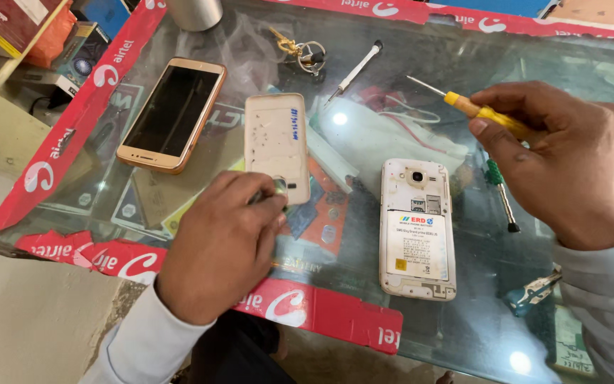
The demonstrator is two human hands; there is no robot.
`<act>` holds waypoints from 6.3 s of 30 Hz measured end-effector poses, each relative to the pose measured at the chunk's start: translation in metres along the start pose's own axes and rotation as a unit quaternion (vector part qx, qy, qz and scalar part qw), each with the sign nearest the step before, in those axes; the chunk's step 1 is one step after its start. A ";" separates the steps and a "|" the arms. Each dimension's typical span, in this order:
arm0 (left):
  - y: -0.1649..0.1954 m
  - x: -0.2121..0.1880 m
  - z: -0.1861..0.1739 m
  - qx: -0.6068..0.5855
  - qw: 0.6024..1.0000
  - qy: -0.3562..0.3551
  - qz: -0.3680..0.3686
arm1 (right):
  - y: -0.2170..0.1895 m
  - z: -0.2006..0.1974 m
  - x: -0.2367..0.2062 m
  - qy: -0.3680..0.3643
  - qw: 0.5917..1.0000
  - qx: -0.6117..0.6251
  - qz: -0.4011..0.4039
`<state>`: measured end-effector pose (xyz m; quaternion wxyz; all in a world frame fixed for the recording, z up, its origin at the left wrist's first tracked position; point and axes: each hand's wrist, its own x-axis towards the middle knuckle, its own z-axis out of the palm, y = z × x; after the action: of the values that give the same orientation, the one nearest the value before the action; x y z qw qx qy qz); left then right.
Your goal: The person uses a yellow-handled screwdriver to remove screws from the back of a white smartphone. They then use a green-handled screwdriver to pry open the back cover and remove it, exposing the internal components.
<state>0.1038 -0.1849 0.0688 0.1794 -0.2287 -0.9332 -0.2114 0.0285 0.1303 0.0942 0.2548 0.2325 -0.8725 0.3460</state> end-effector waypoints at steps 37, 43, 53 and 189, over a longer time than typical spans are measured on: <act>-0.072 0.128 0.023 0.132 0.975 -0.171 0.058 | 0.034 0.030 -0.001 -0.005 0.999 -0.035 -0.002; -0.029 0.140 0.017 -0.099 0.992 -0.072 0.036 | 0.035 0.021 0.001 0.062 0.987 0.089 0.121; 0.023 0.180 0.093 -0.178 0.963 -0.085 0.184 | 0.046 0.019 0.012 0.064 0.969 0.159 0.179; 0.029 0.178 0.106 -0.105 0.959 -0.252 0.081 | 0.067 -0.054 0.022 -0.347 0.794 -0.420 0.268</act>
<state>-0.0551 -0.0486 0.0648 -0.0698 -0.3665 -0.8993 -0.2282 -0.0116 0.2085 0.1090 -0.0958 -0.0364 -0.9893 -0.1041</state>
